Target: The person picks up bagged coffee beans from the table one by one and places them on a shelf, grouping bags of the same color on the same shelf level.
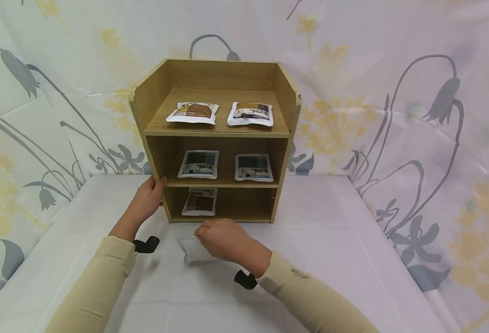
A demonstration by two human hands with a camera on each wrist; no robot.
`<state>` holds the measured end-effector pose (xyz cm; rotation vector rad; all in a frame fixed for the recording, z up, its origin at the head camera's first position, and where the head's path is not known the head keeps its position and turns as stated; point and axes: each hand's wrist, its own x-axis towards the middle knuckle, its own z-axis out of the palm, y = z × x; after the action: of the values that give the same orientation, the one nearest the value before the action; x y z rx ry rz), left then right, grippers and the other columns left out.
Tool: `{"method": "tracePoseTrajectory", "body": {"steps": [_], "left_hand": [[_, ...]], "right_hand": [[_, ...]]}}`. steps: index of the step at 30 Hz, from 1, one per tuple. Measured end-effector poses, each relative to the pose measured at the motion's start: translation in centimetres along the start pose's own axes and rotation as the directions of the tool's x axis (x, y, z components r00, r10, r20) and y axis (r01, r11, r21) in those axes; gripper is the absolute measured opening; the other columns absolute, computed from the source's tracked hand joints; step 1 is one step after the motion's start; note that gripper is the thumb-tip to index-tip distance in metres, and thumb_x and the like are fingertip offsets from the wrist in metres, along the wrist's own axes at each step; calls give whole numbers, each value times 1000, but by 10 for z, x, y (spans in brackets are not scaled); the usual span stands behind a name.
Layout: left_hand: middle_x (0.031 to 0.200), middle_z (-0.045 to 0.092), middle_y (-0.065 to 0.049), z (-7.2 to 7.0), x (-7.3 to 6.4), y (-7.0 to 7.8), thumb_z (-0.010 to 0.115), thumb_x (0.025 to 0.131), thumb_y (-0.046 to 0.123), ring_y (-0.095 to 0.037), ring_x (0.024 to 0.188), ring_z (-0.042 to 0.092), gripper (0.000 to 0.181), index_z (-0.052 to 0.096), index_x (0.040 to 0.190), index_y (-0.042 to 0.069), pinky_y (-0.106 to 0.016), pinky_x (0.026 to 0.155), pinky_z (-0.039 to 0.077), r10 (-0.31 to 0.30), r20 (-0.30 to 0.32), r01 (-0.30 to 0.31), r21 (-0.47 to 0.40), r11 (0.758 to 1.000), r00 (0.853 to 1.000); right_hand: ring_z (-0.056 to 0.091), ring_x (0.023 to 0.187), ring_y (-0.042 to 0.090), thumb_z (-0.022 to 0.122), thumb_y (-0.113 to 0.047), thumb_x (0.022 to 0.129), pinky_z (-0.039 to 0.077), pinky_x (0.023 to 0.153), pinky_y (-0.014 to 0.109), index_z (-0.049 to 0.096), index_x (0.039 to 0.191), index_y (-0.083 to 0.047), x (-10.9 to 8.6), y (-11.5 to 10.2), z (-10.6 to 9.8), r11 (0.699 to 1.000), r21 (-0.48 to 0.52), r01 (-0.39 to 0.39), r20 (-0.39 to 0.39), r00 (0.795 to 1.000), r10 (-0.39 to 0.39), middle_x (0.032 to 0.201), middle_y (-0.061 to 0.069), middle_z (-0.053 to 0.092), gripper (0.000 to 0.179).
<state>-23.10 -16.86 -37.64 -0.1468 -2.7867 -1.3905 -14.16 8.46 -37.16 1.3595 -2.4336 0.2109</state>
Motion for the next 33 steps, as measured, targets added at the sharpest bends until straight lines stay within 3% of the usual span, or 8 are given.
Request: {"method": "tracePoseTrajectory", "body": {"steps": [9,18,33], "left_hand": [[150,39,-23,1,1,-1,21,101,58,-43,132,46,72,17,156,12,-59,104,41,1,1,-1,-1,1000,1000],[150,40,-22,0,0,-1,21,100,60,-42,131,47,73,18,156,12,-58,104,41,1,8,-1,-10,1000,1000],[148,41,-23,2,0,-2,20,101,59,-43,130,48,73,19,155,11,-58,103,42,-2,-12,2,2,1000,1000]], "right_hand": [[70,91,12,64,-13,93,57,77,26,74,104,-12,-3,7,-19,994,81,-76,51,996,72,100,0,73,15],[70,89,14,66,-12,92,57,76,27,75,105,-11,-4,20,-29,990,63,-125,60,991,122,100,2,73,16],[70,86,15,70,-8,88,57,73,27,75,100,-9,-11,44,-43,989,6,-145,-22,989,145,96,3,73,13]]}}
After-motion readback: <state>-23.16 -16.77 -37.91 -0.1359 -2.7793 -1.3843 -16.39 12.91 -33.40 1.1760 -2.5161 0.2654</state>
